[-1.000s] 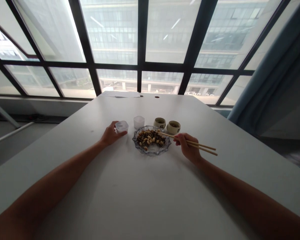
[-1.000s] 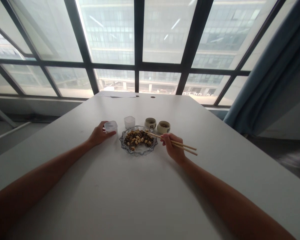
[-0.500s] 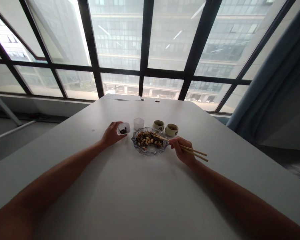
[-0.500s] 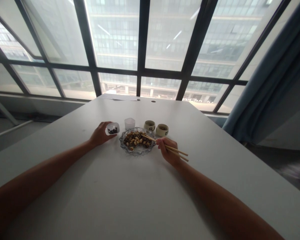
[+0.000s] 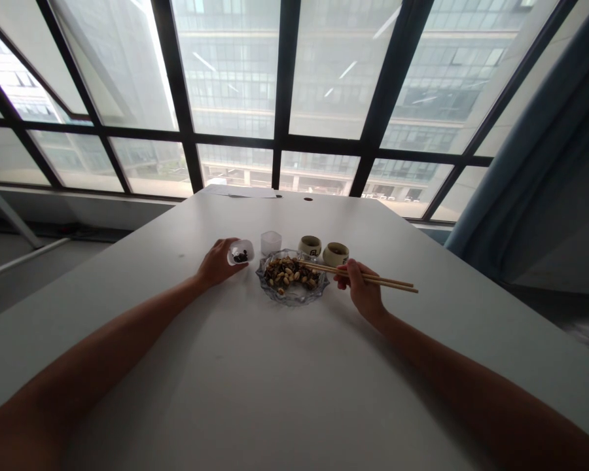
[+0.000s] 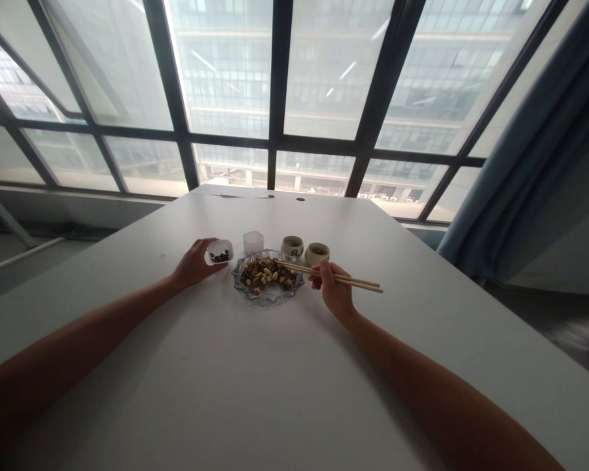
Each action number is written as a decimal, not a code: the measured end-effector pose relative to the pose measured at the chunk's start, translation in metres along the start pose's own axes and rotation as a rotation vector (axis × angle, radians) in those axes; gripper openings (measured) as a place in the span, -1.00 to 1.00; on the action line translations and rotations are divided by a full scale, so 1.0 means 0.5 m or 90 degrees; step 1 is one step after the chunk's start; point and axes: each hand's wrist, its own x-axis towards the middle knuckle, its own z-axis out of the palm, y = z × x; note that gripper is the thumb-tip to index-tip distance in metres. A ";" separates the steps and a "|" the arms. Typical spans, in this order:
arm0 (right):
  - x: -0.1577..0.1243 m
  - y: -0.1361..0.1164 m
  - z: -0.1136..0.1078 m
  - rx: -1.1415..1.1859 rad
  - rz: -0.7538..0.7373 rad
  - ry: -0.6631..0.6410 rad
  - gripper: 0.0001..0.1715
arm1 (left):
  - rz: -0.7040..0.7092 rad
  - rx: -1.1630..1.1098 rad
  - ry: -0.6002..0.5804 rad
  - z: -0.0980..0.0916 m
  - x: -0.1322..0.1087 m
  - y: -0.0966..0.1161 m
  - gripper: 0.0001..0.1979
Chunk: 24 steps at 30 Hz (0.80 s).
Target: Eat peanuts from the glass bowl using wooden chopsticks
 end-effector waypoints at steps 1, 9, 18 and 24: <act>0.004 0.001 0.000 0.015 0.016 0.011 -0.38 | -0.001 0.001 -0.001 0.000 0.000 0.000 -0.39; 0.009 0.003 -0.004 0.012 0.021 0.027 -0.40 | 0.000 -0.003 0.002 0.001 0.001 -0.003 -0.39; 0.003 -0.019 0.002 -0.022 -0.050 0.008 -0.43 | 0.000 -0.005 -0.001 0.002 0.002 -0.006 -0.39; 0.059 -0.033 -0.057 -0.069 -0.126 0.134 -0.43 | 0.005 -0.002 0.005 0.006 0.002 -0.011 -0.38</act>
